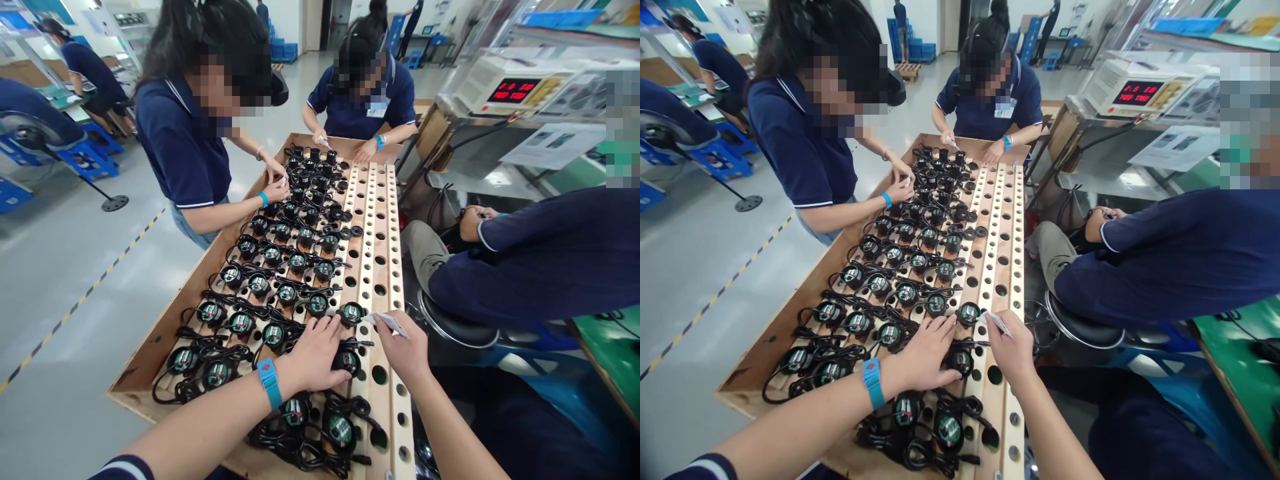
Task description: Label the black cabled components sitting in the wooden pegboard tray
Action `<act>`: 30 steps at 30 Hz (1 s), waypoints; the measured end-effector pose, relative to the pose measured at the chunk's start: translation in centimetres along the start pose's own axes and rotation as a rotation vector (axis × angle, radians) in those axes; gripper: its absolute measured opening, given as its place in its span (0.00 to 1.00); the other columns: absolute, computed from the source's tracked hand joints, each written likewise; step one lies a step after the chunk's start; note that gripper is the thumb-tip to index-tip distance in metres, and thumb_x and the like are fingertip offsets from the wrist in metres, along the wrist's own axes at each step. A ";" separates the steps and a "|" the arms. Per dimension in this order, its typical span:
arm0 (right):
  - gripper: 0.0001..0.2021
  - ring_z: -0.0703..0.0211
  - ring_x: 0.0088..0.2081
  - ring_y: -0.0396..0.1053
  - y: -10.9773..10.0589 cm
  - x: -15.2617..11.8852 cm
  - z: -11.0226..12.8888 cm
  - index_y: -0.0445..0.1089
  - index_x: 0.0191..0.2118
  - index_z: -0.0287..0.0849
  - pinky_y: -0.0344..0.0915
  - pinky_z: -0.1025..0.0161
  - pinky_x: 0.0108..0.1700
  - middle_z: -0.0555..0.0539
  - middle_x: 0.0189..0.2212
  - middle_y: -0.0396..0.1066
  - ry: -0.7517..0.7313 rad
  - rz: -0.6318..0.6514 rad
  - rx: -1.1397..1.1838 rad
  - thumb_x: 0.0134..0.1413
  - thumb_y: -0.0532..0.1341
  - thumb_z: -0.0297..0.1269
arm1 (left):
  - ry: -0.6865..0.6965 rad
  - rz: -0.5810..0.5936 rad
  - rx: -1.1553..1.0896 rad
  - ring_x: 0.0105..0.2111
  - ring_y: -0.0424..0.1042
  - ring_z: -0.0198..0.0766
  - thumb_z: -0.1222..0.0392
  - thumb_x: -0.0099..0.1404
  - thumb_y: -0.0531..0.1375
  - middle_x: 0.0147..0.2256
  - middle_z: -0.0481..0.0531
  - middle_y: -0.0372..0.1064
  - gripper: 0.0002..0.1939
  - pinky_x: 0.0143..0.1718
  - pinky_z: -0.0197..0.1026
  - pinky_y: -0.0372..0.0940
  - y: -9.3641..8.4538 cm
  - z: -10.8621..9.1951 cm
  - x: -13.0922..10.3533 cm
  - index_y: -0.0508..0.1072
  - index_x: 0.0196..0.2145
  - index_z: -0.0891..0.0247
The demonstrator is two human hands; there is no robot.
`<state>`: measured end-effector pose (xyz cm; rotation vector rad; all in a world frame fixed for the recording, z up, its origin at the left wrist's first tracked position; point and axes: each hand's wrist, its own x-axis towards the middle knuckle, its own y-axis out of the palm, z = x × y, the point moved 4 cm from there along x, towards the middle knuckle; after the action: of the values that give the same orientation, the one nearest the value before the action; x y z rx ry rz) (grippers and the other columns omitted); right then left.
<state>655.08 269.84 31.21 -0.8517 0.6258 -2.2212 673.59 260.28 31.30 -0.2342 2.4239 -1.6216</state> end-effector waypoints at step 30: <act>0.17 0.57 0.28 0.70 -1.5 1.4 1.3 0.74 0.31 0.37 0.68 0.59 0.35 0.45 0.24 0.72 0.603 -0.252 0.482 0.48 0.69 0.49 | -0.340 -0.232 0.050 0.57 0.60 0.53 0.51 0.69 0.54 0.55 0.62 0.65 0.24 0.58 0.56 0.57 -3.5 6.1 -0.6 0.65 0.56 0.68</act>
<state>654.56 269.56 33.58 -0.0026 0.2190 -2.7118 675.82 253.66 32.33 -0.7424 2.1587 -1.5759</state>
